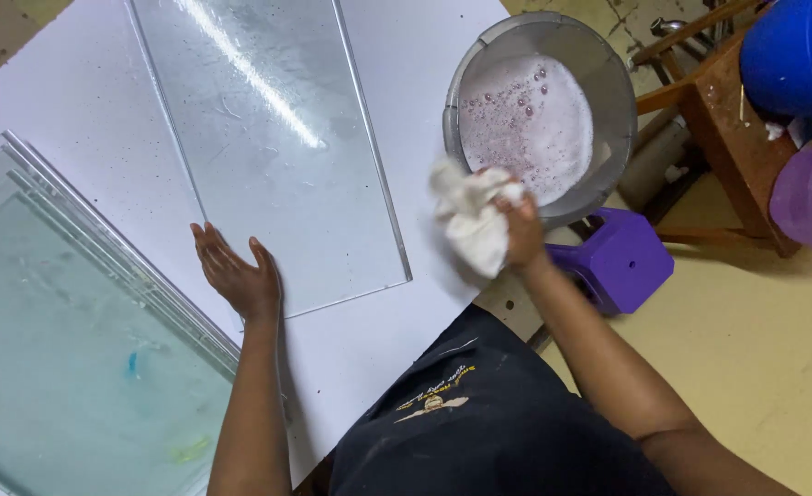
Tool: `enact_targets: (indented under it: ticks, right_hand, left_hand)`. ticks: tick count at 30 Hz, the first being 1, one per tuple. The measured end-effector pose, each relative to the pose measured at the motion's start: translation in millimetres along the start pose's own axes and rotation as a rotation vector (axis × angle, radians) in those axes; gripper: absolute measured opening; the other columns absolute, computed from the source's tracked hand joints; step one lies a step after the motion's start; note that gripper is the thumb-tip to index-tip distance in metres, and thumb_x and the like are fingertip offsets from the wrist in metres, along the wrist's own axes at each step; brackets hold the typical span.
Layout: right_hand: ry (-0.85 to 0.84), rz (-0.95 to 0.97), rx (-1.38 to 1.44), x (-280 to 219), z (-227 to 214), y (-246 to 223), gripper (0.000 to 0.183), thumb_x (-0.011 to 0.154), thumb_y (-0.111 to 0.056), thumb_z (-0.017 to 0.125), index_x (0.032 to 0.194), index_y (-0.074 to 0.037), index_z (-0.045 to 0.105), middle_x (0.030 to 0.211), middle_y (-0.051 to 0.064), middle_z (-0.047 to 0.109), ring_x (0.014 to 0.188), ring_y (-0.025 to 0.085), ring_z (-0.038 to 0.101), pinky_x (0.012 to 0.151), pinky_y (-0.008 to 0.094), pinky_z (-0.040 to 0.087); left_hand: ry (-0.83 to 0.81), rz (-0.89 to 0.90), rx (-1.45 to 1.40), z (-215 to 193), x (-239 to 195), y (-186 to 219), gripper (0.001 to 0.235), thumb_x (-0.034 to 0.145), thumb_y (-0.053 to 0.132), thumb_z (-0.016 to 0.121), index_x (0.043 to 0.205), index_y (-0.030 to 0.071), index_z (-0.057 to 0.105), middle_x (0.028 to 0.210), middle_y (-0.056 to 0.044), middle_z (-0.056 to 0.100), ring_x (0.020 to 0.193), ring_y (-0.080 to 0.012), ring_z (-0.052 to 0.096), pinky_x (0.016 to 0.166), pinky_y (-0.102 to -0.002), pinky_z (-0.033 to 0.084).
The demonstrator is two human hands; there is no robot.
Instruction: The person is cleaning glass shelves by wiping them with a soapy cloth and rinsing the cloth in a bowl of water.
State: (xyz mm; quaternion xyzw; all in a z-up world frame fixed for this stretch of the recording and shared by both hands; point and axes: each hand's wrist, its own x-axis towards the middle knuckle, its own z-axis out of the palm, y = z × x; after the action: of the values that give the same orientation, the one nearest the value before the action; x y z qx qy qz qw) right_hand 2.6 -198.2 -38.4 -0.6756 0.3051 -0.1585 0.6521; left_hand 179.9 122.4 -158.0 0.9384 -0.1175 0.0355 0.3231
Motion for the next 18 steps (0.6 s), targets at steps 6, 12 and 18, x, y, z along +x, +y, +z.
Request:
enact_targets:
  ticks: [6,12,18]
  right_hand:
    - [0.264,-0.363,-0.292,72,-114,18,0.019,0.108,-0.022,0.062,0.124,-0.011,0.059,0.103,0.0,0.058,0.098,0.011,0.054,0.092,0.031,0.043]
    - [0.01,-0.42,-0.741,121,-124,71,0.032,0.108,-0.031,0.064,0.135,-0.013,0.064,0.128,0.011,0.063,0.121,0.033,0.063,0.105,0.046,0.048]
    - [-0.541,0.079,-1.391,126,-108,48,0.076,0.104,-0.041,0.053,0.166,-0.012,0.019,0.172,0.022,0.0,0.157,0.044,-0.005,0.122,0.068,0.0]
  left_hand:
    - [-0.121,-0.131,0.28,-2,-25,31,0.061,0.112,0.035,0.046,0.158,-0.002,0.031,0.164,-0.021,0.013,0.152,-0.0363,0.017,0.117,-0.053,0.029]
    - [-0.164,-0.201,0.252,2,-58,42,0.064,0.109,0.039,0.043,0.16,0.004,0.027,0.165,-0.023,0.009,0.153,-0.0386,0.017,0.121,-0.058,0.024]
    - [-0.112,-0.359,0.241,19,-74,57,0.065,0.107,0.024,0.055,0.162,0.006,0.024,0.168,-0.018,0.003,0.156,-0.034,0.011,0.126,-0.053,0.009]
